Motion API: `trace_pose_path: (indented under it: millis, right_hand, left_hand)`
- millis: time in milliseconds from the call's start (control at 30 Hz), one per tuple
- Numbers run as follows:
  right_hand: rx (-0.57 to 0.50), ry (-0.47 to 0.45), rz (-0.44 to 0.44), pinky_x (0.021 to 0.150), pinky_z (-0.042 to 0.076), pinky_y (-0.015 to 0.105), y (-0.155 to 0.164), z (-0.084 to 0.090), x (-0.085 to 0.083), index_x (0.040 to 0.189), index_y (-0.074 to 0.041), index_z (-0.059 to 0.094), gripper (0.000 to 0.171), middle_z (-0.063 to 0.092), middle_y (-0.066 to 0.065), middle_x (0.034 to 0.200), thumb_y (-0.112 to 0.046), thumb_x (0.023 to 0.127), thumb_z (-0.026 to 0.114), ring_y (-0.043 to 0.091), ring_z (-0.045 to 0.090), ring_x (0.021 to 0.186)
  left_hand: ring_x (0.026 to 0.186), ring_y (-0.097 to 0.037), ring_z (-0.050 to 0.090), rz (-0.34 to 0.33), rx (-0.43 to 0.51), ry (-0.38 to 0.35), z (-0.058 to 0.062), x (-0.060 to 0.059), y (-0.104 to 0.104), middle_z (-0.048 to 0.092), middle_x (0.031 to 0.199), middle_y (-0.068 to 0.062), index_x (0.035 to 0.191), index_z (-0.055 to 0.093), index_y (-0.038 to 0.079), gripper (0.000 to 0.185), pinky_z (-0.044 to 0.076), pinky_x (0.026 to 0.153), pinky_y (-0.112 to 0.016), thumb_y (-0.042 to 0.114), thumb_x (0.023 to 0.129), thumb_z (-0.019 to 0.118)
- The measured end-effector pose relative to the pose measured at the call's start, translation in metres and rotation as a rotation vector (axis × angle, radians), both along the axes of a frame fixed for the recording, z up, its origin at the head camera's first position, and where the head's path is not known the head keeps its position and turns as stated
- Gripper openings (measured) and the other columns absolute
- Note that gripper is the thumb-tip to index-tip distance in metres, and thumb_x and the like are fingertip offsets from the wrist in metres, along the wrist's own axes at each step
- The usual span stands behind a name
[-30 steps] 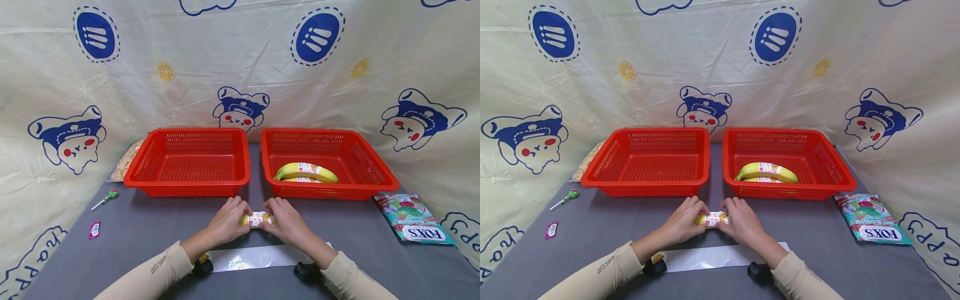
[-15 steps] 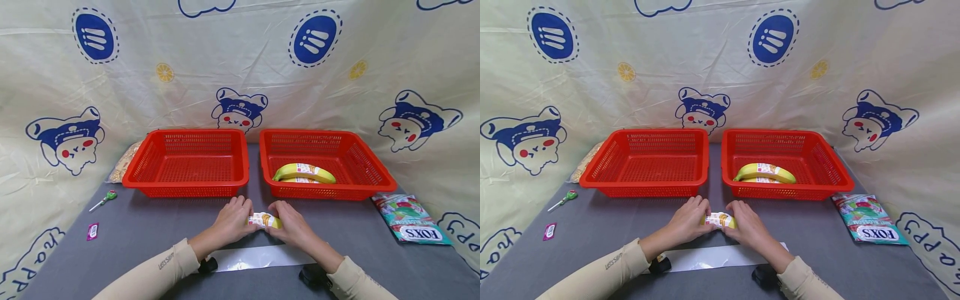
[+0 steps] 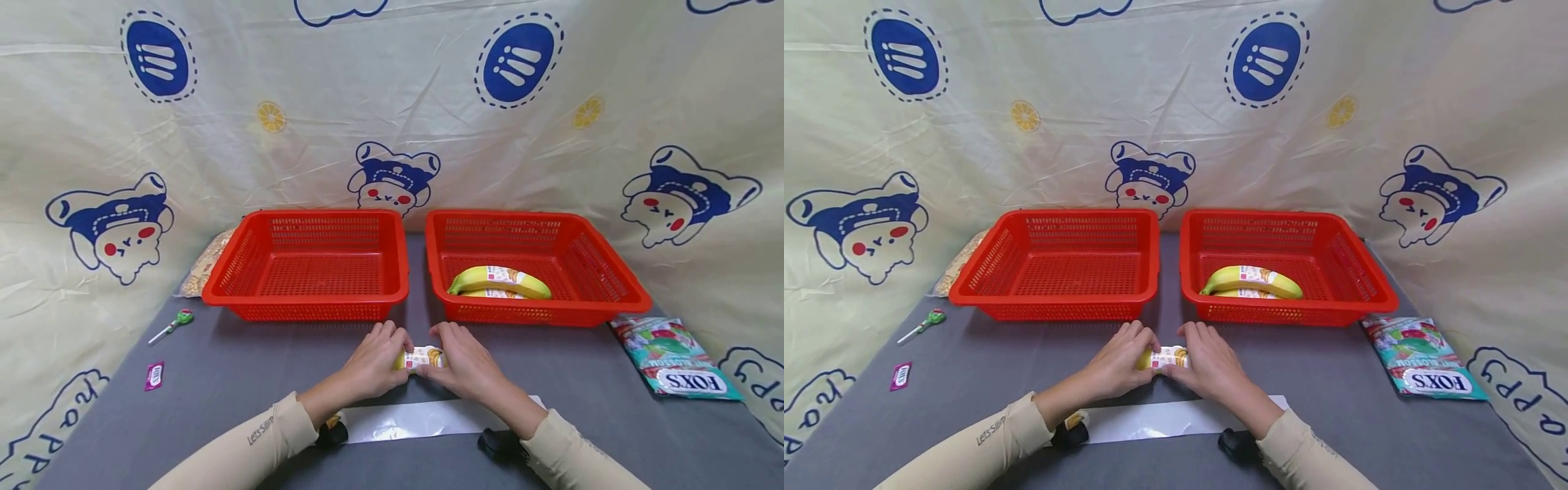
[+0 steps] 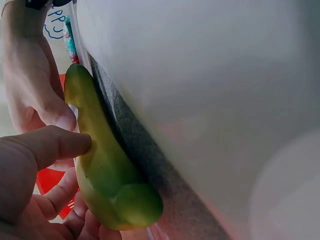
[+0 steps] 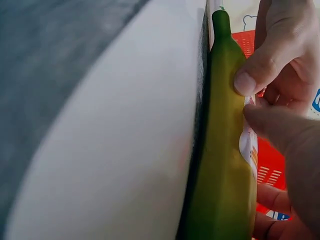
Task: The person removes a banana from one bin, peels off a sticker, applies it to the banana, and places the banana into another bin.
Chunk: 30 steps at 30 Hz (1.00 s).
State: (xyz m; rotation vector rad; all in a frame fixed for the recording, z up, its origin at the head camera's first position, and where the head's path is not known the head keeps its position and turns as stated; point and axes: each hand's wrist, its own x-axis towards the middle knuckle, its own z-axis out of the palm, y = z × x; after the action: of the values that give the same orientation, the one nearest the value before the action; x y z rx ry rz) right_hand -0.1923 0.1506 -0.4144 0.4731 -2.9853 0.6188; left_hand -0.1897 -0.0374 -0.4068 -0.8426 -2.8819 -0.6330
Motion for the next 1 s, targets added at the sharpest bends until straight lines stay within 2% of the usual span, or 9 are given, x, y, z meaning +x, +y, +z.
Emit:
trace_pose_path:
  millis: [100, 400, 633, 800, 1000]
  right_hand:
    - [0.002, 0.005, -0.012, 0.072, 0.043, 0.028, -0.001, 0.0, 0.0, 0.114, -0.013, 0.053, 0.062, 0.057, 0.002, 0.099, -0.039, 0.066, 0.083, 0.013, 0.047, 0.084]
    - [-0.052, 0.039, 0.044, 0.074, 0.046, 0.028, 0.01, -0.003, 0.006, 0.106, -0.012, 0.056, 0.05, 0.056, 0.0, 0.093, -0.018, 0.065, 0.084, 0.011, 0.047, 0.085]
    - [-0.053, 0.06, 0.118, 0.072, 0.042, 0.025, 0.014, -0.005, 0.007, 0.106, -0.018, 0.059, 0.044, 0.054, -0.003, 0.092, -0.017, 0.068, 0.082, 0.01, 0.045, 0.085]
    - [-0.026, 0.093, 0.15, 0.068, 0.036, 0.023, 0.015, -0.004, 0.007, 0.109, -0.023, 0.062, 0.044, 0.052, -0.004, 0.089, -0.019, 0.07, 0.081, 0.009, 0.042, 0.082]
    - [0.032, 0.087, 0.172, 0.066, 0.033, 0.021, 0.012, 0.0, 0.005, 0.113, -0.027, 0.067, 0.04, 0.05, -0.005, 0.086, -0.027, 0.074, 0.078, 0.007, 0.041, 0.081]
  left_hand:
    - [0.086, -0.015, 0.042, 0.001, 0.007, -0.003, 0.0, 0.0, 0.0, 0.05, 0.091, 0.001, 0.097, 0.057, 0.016, 0.031, 0.036, 0.076, -0.026, 0.021, 0.073, 0.076]
    - [0.087, -0.014, 0.041, 0.026, 0.018, -0.061, 0.0, -0.001, -0.002, 0.05, 0.092, 0.002, 0.099, 0.057, 0.016, 0.031, 0.035, 0.076, -0.025, 0.021, 0.074, 0.075]
    - [0.084, -0.013, 0.041, 0.016, 0.056, -0.045, -0.001, 0.0, -0.003, 0.05, 0.089, 0.001, 0.102, 0.062, 0.02, 0.028, 0.033, 0.071, -0.023, 0.025, 0.077, 0.074]
    - [0.084, -0.012, 0.042, 0.017, 0.063, -0.011, -0.001, 0.0, -0.004, 0.053, 0.089, 0.001, 0.102, 0.068, 0.015, 0.027, 0.033, 0.068, -0.02, 0.027, 0.078, 0.074]
    - [0.085, -0.013, 0.043, 0.019, 0.055, -0.004, 0.0, -0.001, -0.004, 0.053, 0.089, 0.0, 0.101, 0.07, 0.012, 0.029, 0.035, 0.067, -0.02, 0.028, 0.078, 0.075]
